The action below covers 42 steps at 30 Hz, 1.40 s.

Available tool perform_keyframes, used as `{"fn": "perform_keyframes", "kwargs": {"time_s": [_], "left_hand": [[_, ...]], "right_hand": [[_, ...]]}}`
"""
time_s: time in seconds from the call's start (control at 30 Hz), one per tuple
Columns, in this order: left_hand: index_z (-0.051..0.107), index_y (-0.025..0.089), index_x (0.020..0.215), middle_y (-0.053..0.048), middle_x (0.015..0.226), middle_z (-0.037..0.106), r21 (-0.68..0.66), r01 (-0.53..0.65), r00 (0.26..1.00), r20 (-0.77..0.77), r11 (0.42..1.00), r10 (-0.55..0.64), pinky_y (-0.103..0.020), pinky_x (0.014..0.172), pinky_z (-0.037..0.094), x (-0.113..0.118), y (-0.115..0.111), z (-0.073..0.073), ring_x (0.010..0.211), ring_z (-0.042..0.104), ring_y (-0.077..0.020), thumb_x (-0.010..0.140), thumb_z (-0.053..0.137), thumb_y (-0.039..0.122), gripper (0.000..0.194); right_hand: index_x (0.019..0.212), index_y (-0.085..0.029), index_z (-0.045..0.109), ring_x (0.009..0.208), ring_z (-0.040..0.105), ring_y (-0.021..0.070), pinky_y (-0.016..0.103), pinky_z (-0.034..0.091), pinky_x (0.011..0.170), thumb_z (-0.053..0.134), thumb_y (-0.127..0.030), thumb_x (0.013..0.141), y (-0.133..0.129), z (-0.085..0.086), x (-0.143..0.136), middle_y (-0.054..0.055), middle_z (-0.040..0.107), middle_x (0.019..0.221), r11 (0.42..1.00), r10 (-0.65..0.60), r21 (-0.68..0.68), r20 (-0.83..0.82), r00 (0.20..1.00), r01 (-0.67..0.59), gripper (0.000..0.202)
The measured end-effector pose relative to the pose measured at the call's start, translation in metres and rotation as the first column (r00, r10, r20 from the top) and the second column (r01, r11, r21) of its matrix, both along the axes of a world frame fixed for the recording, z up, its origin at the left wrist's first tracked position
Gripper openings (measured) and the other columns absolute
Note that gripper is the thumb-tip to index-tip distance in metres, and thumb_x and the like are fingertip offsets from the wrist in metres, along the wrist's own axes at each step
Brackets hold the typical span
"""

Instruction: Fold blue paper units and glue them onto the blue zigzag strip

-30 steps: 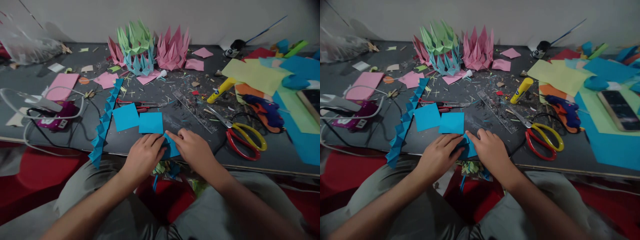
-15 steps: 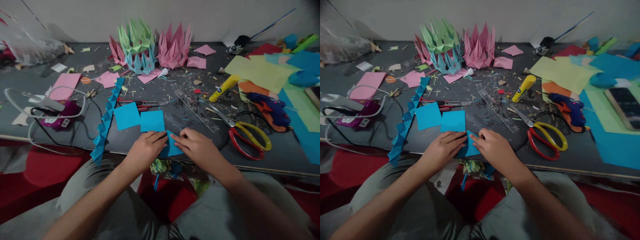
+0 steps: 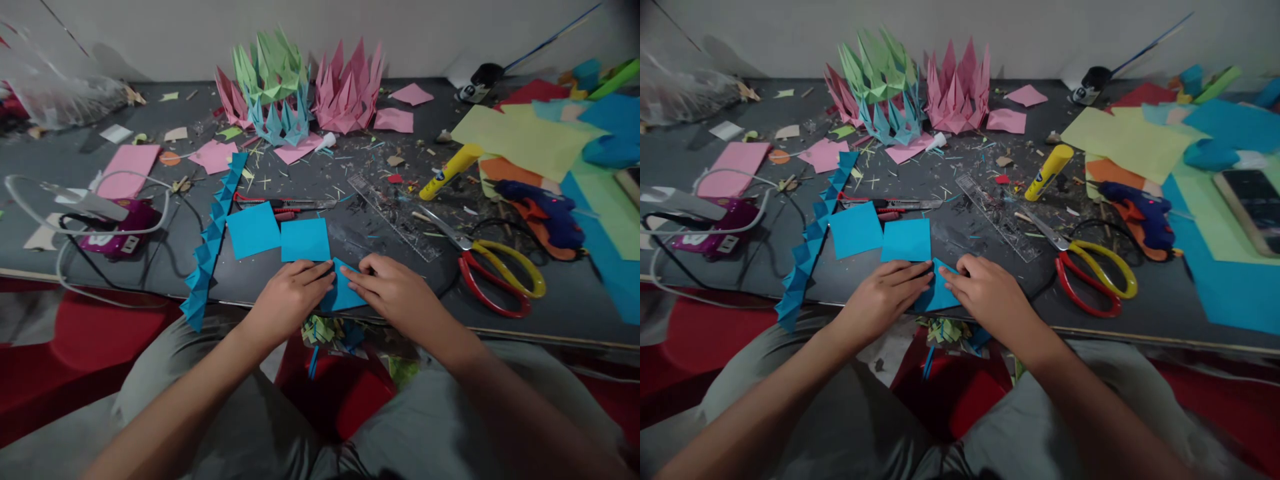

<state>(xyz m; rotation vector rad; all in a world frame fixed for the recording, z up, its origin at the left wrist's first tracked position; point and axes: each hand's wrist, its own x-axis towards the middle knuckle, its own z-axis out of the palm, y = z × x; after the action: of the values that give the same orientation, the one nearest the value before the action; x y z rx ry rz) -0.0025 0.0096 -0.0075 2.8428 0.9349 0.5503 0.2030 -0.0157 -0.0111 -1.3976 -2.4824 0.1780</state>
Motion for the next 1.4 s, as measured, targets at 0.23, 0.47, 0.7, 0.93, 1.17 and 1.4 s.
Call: {"fn": "perform_keyframes", "kwargs": {"time_s": [0.23,0.47,0.7,0.93,1.17,1.4], "left_hand": [[0.063,0.013,0.103,-0.009,0.116,0.06,0.003,0.035,0.999,-0.029,0.999,-0.035,-0.036,0.081,0.051,-0.002,0.002,-0.002,0.095,0.059,-0.0191,0.091,0.041,0.022,0.027],[0.064,0.016,0.095,-0.008,0.122,0.056,-0.028,0.056,0.995,-0.086,0.998,-0.059,-0.037,0.088,0.048,0.0,0.009,0.005,0.109,0.053,-0.0212,0.09,0.043,0.023,0.024],[0.063,0.016,0.093,-0.006,0.118,0.06,-0.075,0.028,0.992,-0.125,0.997,-0.037,-0.038,0.088,0.046,0.008,0.01,0.009,0.112,0.051,-0.0214,0.088,0.045,0.024,0.02],[0.063,0.018,0.094,-0.001,0.117,0.06,-0.046,-0.053,0.991,-0.128,0.998,0.046,-0.038,0.084,0.046,0.01,0.005,0.009,0.107,0.053,-0.023,0.086,0.049,0.025,0.018],[0.061,0.018,0.1,-0.001,0.12,0.059,-0.032,-0.09,0.987,-0.138,0.995,0.085,-0.04,0.085,0.044,0.01,0.001,0.006,0.109,0.051,-0.024,0.087,0.047,0.025,0.02],[0.062,0.015,0.092,-0.008,0.114,0.06,0.071,-0.122,0.981,-0.14,0.99,0.131,-0.041,0.09,0.041,0.015,-0.007,0.011,0.104,0.052,-0.025,0.085,0.049,0.026,0.018]], "right_hand": [[0.105,-0.023,0.063,0.067,0.047,0.0131,0.025,0.033,0.058,0.038,-0.03,0.092,0.001,0.001,0.0,0.004,0.054,0.078,1.0,-0.005,0.004,0.002,1.0,0.005,0.029],[0.108,-0.021,0.061,0.079,0.051,0.0164,0.027,0.041,0.065,0.041,-0.028,0.091,0.001,0.003,0.0,0.007,0.058,0.092,1.0,0.004,0.012,0.036,0.999,-0.005,0.027],[0.113,-0.012,0.057,0.098,0.05,0.0217,0.035,0.045,0.075,0.039,-0.018,0.091,0.004,0.003,-0.003,0.01,0.06,0.11,0.986,0.156,0.042,0.112,0.981,-0.162,0.029],[0.108,-0.011,0.061,0.091,0.054,0.0217,0.035,0.042,0.071,0.04,-0.02,0.09,0.003,0.013,-0.007,0.01,0.065,0.105,0.989,0.132,0.053,0.115,0.985,-0.139,0.028],[0.081,-0.016,0.067,0.081,0.056,0.0196,0.033,0.035,0.069,0.042,-0.021,0.09,-0.013,0.026,-0.003,0.007,0.068,0.085,0.998,0.014,0.053,0.086,0.996,-0.019,0.028],[0.107,-0.016,0.062,0.068,0.053,0.0152,0.027,0.034,0.061,0.042,-0.014,0.089,-0.005,0.006,-0.011,0.005,0.061,0.078,0.993,-0.091,0.091,0.124,0.988,0.08,0.027]]}}
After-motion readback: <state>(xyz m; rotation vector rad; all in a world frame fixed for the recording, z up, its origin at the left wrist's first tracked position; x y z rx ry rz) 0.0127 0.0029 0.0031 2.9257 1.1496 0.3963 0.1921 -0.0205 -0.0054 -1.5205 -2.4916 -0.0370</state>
